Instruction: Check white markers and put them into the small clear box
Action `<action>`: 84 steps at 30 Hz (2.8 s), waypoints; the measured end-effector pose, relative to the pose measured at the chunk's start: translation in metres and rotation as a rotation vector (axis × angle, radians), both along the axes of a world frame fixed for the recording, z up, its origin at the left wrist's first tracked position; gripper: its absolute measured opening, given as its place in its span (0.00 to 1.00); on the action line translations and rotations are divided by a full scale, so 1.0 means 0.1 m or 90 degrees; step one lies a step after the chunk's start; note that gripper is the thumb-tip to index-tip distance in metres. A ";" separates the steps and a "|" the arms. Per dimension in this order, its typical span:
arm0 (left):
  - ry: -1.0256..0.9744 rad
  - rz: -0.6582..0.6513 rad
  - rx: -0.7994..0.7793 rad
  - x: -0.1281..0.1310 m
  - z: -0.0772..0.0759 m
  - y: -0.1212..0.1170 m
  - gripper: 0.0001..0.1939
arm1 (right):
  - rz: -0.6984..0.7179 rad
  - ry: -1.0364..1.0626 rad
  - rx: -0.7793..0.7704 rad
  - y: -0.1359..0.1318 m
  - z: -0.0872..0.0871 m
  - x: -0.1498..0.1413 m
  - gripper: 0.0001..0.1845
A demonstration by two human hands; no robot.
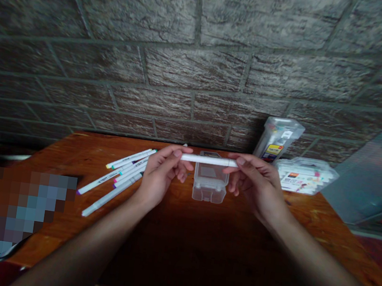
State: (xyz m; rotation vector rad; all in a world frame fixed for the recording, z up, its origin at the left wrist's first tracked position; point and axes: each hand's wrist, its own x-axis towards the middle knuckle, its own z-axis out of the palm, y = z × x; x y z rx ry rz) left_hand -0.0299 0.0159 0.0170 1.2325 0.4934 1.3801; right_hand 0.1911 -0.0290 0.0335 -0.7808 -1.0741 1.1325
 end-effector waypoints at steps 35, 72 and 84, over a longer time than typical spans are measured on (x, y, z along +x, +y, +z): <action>-0.030 -0.012 -0.032 -0.02 0.03 0.00 0.15 | 0.012 0.038 -0.049 -0.01 0.03 0.01 0.13; 0.024 0.040 0.012 0.00 -0.02 0.02 0.12 | -0.009 0.023 -0.022 -0.01 0.02 0.00 0.15; 0.079 0.065 0.040 0.01 -0.07 0.04 0.10 | -0.023 -0.013 0.011 0.02 -0.01 -0.03 0.15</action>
